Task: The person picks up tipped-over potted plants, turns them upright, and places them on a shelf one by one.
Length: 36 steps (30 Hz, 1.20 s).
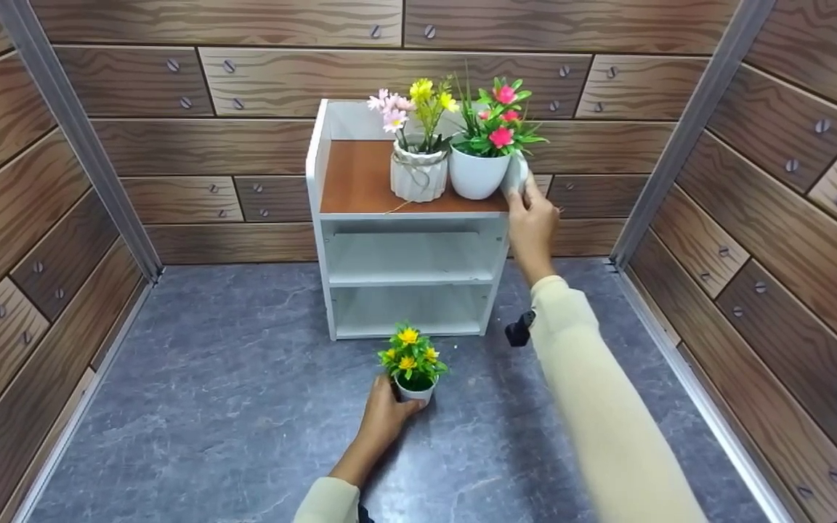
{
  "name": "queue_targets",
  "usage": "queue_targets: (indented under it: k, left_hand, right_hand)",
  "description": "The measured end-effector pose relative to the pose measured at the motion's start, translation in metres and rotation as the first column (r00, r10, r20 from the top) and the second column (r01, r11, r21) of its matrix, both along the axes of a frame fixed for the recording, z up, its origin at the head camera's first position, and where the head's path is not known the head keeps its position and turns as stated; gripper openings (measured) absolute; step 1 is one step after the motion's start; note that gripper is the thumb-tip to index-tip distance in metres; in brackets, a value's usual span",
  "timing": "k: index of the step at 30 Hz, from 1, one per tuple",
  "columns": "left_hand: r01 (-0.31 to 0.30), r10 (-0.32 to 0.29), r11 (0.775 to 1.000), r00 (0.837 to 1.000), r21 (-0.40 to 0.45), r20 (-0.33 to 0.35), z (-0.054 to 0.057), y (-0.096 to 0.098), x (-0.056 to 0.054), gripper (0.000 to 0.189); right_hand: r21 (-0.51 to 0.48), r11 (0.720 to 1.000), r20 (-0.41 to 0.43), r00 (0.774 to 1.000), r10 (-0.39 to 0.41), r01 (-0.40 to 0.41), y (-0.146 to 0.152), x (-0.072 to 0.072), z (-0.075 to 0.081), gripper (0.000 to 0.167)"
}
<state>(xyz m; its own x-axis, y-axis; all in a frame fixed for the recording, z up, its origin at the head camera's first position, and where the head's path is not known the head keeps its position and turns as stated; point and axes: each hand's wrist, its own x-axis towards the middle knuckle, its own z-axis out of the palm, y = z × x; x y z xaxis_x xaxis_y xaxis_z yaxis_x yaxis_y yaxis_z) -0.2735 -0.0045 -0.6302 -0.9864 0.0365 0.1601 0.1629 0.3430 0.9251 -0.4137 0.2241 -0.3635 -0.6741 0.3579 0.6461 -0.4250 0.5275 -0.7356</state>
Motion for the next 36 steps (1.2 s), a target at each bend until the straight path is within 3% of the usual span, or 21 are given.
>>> queue_targets:
  k: [5, 12, 23, 31, 36]
  left_hand:
    - [0.025, -0.024, 0.999, 0.999, 0.043, -0.021, -0.003, 0.000, -0.003, 0.076]
    - [-0.023, 0.024, 0.999, 1.000, 0.026, -0.019, -0.005, 0.005, 0.000, 0.081]
    - [-0.028, 0.017, 0.993, 0.996, 0.118, 0.088, -0.008, -0.001, 0.001, 0.091]
    - [0.082, -0.113, 0.964, 0.987, 0.252, 0.113, -0.007, -0.012, -0.008, 0.086]
    - [0.167, -0.223, 0.916, 0.968, 0.365, 0.117, -0.007, -0.018, -0.013, 0.089]
  right_hand:
    - [-0.003, 1.000, 0.003, 1.000, 0.000, 0.000, -0.001, 0.001, 0.002, 0.044]
    - [-0.004, 1.000, -0.004, 1.000, 0.001, -0.001, -0.001, 0.000, 0.003, 0.044]
    - [-0.018, 1.000, -0.007, 1.000, 0.013, -0.013, -0.002, -0.001, -0.001, 0.044]
    - [-0.015, 1.000, -0.014, 1.000, 0.008, -0.008, -0.002, -0.001, -0.002, 0.043]
    - [-0.014, 1.000, -0.016, 1.000, 0.006, -0.006, -0.001, 0.000, -0.002, 0.043]
